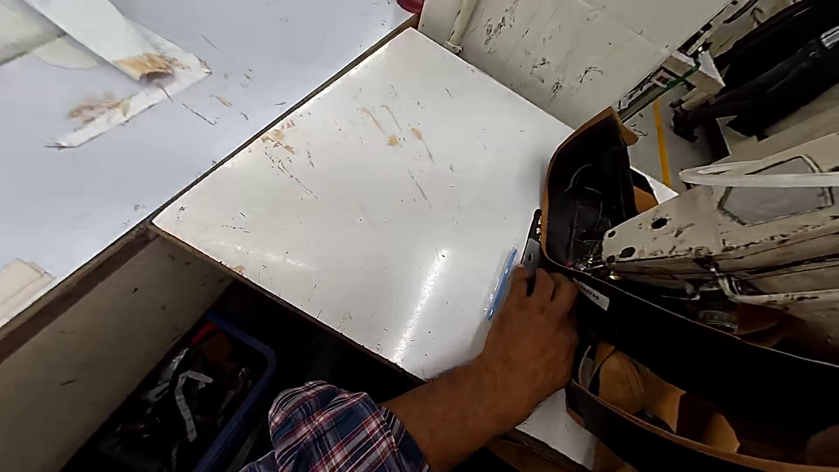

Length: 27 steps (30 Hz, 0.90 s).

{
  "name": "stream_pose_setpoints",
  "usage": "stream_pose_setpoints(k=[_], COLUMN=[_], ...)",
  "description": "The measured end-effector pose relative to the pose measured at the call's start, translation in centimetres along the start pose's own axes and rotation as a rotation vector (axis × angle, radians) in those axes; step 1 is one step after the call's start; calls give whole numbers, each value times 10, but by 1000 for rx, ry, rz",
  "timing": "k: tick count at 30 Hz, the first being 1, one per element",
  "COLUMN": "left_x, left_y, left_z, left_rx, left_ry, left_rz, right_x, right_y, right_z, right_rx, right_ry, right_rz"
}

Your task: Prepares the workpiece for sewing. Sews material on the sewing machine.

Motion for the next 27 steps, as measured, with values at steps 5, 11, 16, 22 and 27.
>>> stream_pose_setpoints(k=[5,11,16,22,27], left_x=[13,11,-8,-41,-55], left_y=[-4,7,45,59,38], left_z=[8,3,-26,-46,-75], left_rx=[-72,29,-11,32,-45], left_ry=[10,37,-21,-78,8], left_rz=[-119,-103,-68,-33,89], right_x=[3,-2,-18,-26,-12], right_y=[0,1,5,18,38], right_z=[-4,3,9,23,40], right_rx=[54,37,-143,-537,-645], right_ry=[96,-34,69,198,326], right_rz=[7,24,83,-104,-234])
Point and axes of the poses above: each hand's wrist, its own y-axis away from the middle knuckle, its own z-axis out of the palm, x = y × z, the point moved 1 cm from there along -y, towards the middle knuckle, and after that the axes turned 9 degrees about y, right-handed, at the moved point
